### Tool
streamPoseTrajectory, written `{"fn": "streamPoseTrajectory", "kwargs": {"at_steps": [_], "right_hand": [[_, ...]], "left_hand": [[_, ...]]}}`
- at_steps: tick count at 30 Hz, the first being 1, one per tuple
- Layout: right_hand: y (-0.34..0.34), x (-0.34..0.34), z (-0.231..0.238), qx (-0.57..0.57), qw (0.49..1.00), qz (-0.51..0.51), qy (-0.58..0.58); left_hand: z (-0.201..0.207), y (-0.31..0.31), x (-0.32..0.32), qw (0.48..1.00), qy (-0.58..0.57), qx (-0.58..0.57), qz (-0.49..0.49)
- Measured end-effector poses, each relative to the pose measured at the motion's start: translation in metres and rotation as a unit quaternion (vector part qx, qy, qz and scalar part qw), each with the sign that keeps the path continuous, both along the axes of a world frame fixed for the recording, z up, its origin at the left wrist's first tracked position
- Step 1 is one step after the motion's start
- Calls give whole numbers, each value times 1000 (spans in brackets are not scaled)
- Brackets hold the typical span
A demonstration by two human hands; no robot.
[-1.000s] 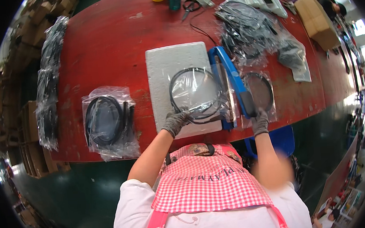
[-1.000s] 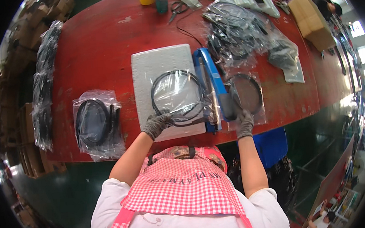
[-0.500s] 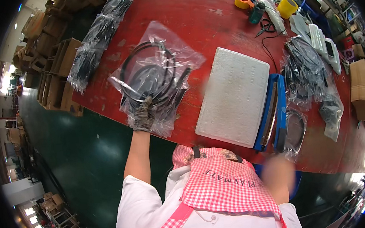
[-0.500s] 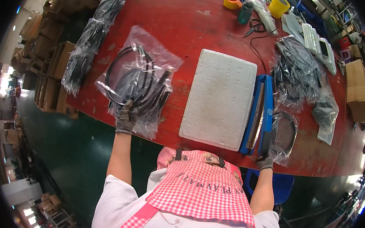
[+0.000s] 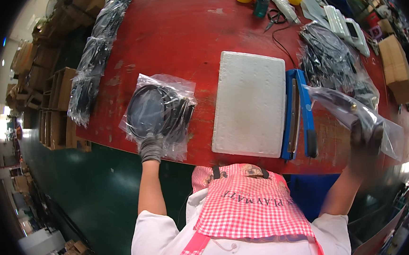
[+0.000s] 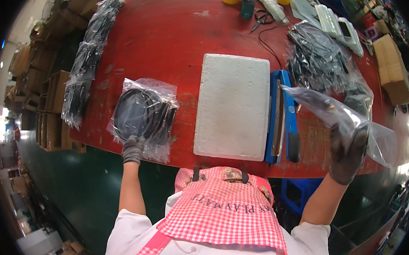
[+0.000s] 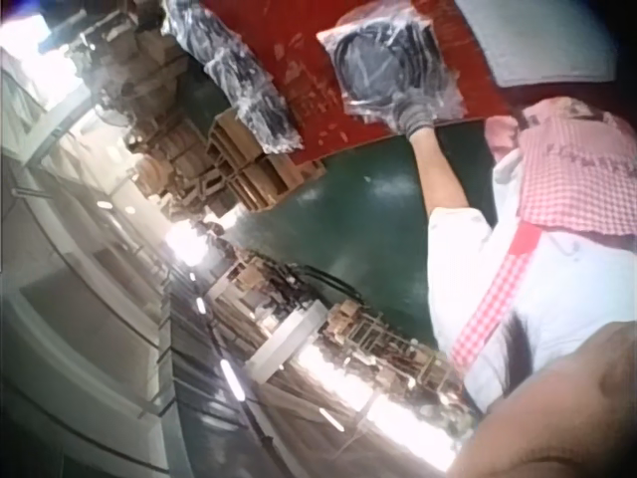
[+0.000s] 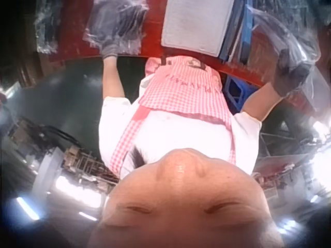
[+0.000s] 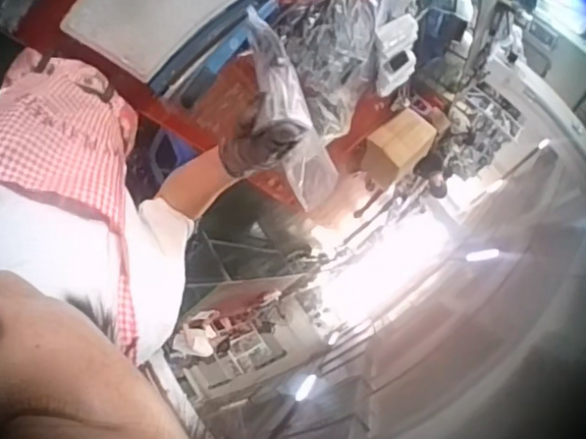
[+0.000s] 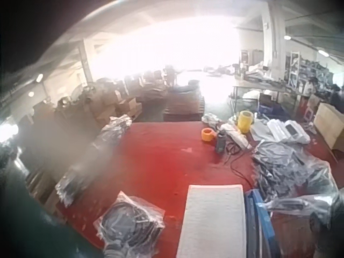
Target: Packaging and sealing black cables into plastic bags using a heat sealer on a fabrication floor.
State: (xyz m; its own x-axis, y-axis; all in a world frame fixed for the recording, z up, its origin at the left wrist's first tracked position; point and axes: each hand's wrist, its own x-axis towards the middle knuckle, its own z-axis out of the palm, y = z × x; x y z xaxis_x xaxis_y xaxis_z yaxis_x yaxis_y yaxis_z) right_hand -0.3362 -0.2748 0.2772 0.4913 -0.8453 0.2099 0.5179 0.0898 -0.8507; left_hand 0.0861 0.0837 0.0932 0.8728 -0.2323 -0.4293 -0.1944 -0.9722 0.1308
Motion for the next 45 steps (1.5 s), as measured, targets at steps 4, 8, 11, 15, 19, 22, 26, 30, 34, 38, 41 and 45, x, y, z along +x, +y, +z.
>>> {"fn": "streamPoseTrajectory", "kwargs": {"at_steps": [4, 8, 11, 15, 19, 22, 26, 30, 34, 38, 41, 45], "right_hand": [[64, 32, 13, 44, 974, 211, -64], [84, 48, -18, 111, 916, 369, 116], [91, 27, -74, 217, 851, 342, 335], [119, -29, -177, 361, 817, 196, 405], [107, -57, -215, 360, 833, 138, 398], [76, -62, -230, 263, 858, 51, 438], [25, -65, -260, 60, 807, -122, 575], [20, -6, -157, -47, 859, -201, 469], [59, 20, -156, -370, 607, -90, 697], [81, 0, -235, -430, 577, -122, 683], [77, -9, -250, -459, 633, -164, 601], [75, -4, -252, -468, 647, -189, 571]], "left_hand": [[21, -102, -89, 693, 613, -353, 137], [-21, -132, -114, 476, 752, -382, 249], [-81, -120, -91, 607, 606, -482, 177], [-78, -154, -100, 719, 528, -417, 171], [-92, -208, -117, 738, 530, -398, 131], [-102, -246, -122, 753, 494, -417, 122], [-104, -276, -122, 771, 447, -433, 134], [-108, -276, -113, 778, 418, -443, 151], [-109, -273, -112, 786, 410, -443, 128], [-117, -270, -113, 800, 399, -436, 105], [-102, -265, -114, 835, 387, -385, 74], [-129, -215, -115, 890, 245, -382, -45]]}}
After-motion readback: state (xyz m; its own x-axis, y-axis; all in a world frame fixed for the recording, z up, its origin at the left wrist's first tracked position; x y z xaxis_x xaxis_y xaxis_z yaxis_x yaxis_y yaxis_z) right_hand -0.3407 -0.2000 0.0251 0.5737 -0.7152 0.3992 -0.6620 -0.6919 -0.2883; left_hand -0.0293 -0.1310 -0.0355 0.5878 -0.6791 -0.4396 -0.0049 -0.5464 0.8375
